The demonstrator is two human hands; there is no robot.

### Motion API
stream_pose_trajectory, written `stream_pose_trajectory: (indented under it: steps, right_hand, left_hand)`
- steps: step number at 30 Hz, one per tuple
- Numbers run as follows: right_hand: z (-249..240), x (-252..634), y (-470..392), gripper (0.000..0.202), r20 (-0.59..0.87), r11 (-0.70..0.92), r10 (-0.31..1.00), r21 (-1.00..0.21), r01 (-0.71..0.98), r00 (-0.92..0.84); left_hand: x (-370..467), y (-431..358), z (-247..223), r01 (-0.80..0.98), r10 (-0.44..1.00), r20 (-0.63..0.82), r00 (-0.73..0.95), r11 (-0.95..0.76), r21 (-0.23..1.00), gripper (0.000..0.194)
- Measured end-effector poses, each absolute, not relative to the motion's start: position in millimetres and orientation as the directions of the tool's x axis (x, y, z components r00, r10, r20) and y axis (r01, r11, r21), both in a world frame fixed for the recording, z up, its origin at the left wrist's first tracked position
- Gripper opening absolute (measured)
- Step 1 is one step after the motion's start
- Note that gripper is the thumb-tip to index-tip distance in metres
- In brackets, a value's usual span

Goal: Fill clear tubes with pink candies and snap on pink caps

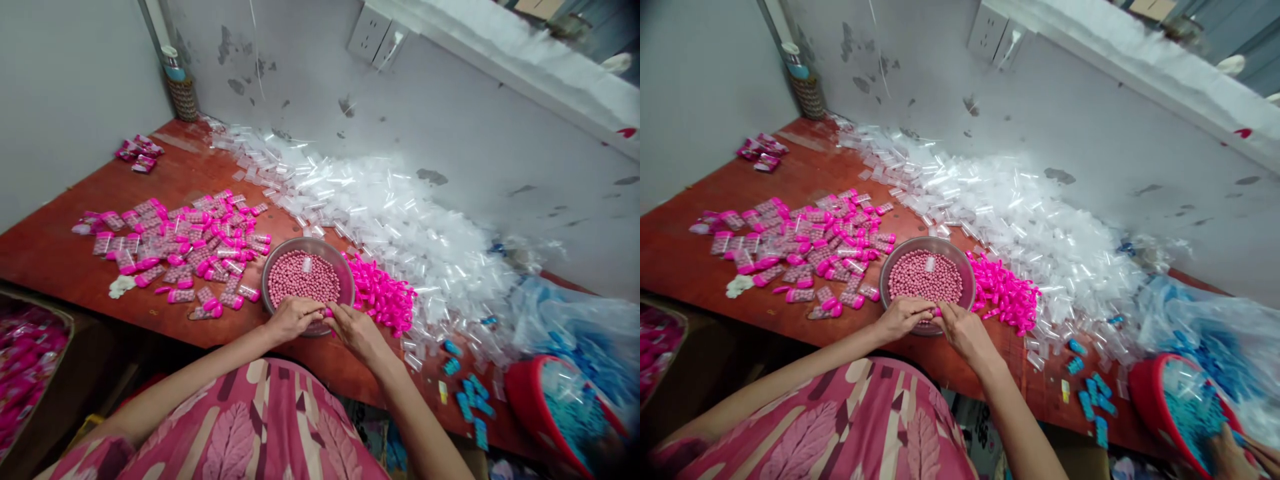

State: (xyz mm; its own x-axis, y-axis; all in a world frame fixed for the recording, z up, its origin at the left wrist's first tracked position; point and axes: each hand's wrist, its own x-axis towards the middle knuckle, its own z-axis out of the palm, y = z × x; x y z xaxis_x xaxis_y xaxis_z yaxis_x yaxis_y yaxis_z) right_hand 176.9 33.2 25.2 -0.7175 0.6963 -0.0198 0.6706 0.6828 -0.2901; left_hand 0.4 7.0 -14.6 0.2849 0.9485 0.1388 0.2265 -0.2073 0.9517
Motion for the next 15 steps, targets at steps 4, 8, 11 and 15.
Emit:
stream_pose_trajectory:
  steps: [4, 8, 11, 15]
  right_hand:
    - [28, 175, 35, 0.036, 0.027, 0.599, 0.762, -0.411, 0.687, -0.647]
    - [31, 179, 39, 0.037, -0.003, 0.319, 0.866, -0.768, 0.556, -0.500]
    - [27, 186, 34, 0.041, -0.153, -0.045, 0.887, -0.968, 0.248, -0.436]
    - [15, 191, 28, 0.034, -0.227, -0.279, 0.895, -0.957, -0.083, -0.383]
  left_hand:
    - [3, 12, -11, 0.143, 0.965, 0.094, 0.245, -0.132, 0.981, 0.025]
    - [7, 17, -10, -0.257, 0.978, -0.123, 0.171, 0.165, 0.952, 0.031]
    - [5, 18, -10, -0.489, 0.957, -0.245, 0.156, 0.290, 0.822, 0.041]
    - [1, 19, -12, -0.495, 0.959, -0.255, 0.128, 0.284, 0.821, 0.040]
